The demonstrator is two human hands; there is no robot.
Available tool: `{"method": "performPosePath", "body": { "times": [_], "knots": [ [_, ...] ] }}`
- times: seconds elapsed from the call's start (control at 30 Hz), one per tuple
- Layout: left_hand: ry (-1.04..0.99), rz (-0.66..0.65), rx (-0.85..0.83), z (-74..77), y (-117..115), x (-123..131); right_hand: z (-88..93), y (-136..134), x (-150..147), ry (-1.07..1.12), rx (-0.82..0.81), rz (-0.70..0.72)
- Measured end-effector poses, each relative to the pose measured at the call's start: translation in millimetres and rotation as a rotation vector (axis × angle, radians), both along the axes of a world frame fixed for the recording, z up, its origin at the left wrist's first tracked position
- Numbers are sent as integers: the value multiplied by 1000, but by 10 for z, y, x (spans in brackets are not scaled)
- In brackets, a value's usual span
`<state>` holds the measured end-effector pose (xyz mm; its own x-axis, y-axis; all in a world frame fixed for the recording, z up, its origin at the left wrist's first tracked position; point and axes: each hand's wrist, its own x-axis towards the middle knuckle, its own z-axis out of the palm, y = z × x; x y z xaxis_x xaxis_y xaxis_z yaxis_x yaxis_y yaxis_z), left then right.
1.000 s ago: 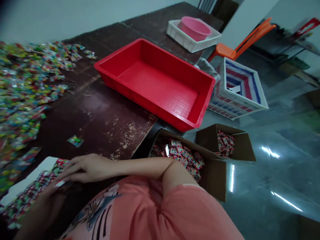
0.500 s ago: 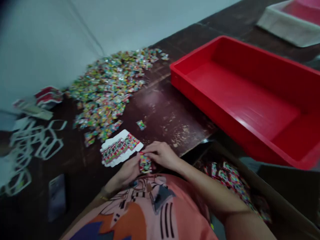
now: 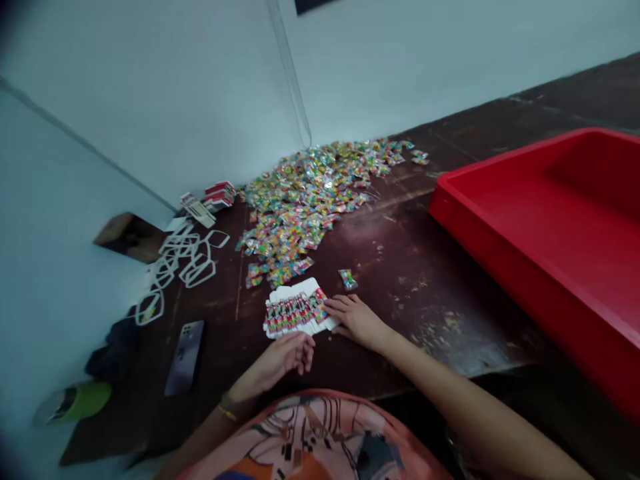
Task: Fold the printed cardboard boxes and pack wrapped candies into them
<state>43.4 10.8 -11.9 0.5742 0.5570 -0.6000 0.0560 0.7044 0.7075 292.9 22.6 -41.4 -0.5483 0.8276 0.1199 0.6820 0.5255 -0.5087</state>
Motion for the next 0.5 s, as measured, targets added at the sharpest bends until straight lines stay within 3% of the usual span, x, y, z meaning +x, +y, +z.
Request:
{"method": "performPosePath", "body": {
  "times": [0.07,0.17,0.23,0.3,0.37,0.5],
  "knots": [
    [3,-8,-39,25,-28,-61,-79,92,-40,-19,106,56],
    [-105,51,-167,55,-68,-28,-63,-99,-92,100,229,74],
    [-231,135,-227,40,-98,79,3,-316,-162,223,207,78],
    [-243,225,-177,-8,-132,209,79,-474,-232,265,122,76],
    [-116,186,-91,-69,-168,310,148,-514,-283,277,51,-23],
    [152,-89,66,-132,-211,339,251,-400,-336,358,-109,-154]
  ]
}}
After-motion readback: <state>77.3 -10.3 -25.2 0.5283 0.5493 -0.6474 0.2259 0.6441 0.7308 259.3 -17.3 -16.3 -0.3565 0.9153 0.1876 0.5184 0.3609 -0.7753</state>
